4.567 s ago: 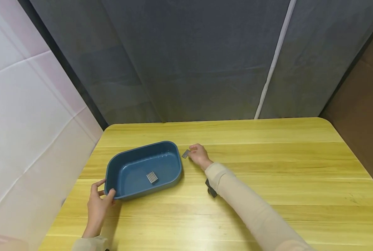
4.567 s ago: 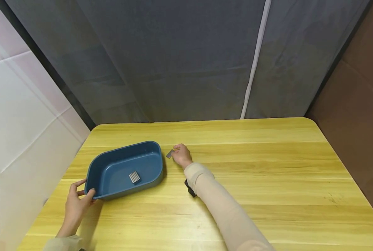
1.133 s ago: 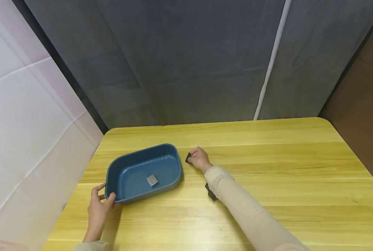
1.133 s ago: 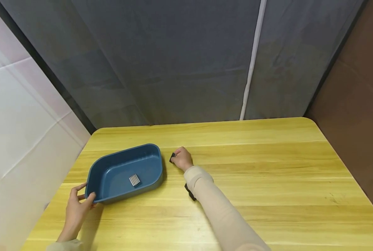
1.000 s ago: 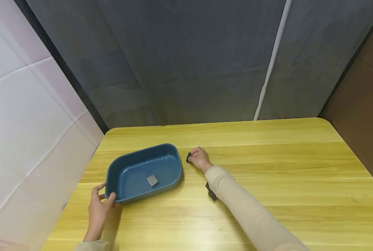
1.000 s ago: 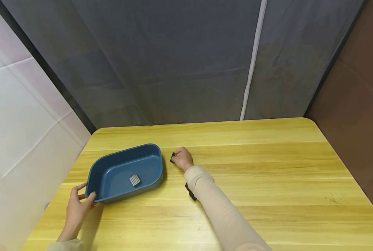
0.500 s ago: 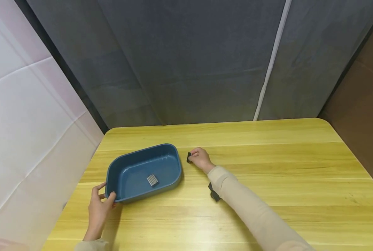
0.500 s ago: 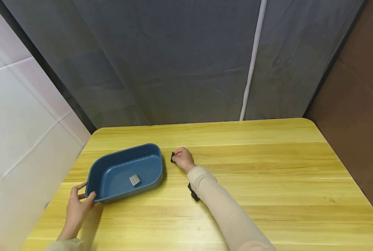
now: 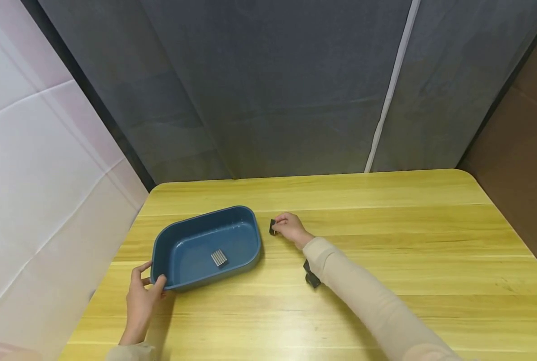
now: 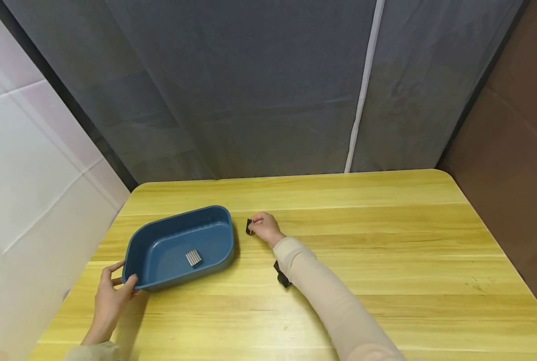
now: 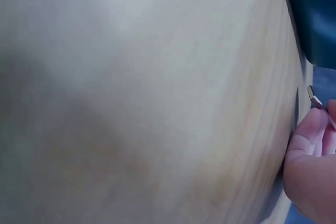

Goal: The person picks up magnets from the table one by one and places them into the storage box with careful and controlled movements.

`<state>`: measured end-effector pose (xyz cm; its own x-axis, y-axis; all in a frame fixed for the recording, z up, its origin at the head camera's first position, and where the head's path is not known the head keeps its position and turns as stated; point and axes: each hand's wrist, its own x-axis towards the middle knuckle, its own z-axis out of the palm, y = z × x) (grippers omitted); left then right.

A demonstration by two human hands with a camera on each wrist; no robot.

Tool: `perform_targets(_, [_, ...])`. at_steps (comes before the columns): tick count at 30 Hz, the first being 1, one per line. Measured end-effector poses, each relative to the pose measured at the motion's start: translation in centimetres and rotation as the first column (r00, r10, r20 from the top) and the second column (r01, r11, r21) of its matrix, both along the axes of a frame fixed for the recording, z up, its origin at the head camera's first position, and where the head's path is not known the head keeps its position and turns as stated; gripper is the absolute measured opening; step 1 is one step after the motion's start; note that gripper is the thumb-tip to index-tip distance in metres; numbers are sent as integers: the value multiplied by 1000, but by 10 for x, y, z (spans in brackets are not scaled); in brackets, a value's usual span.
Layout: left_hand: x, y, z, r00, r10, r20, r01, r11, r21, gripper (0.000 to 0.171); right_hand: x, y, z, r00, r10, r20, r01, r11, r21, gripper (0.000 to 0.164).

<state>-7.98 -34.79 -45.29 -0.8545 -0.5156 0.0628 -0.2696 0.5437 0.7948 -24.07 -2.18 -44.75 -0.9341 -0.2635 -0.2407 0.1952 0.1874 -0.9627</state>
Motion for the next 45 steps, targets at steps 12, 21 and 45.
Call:
perform_targets(12, [-2, 0, -3, 1000, -2, -5, 2, 1000, -6, 50, -1, 8, -2, 998, -10, 62, 16, 996, -93, 25])
perform_targets(21, [-1, 2, 2, 1000, -17, -11, 17, 999, 33, 51, 4, 12, 0, 997, -6, 77, 15, 993, -118, 29])
perform_targets(45, [2, 11, 14, 1000, -11, 20, 9, 997, 74, 51, 14, 19, 18, 995, 20, 94, 1, 975, -220, 32])
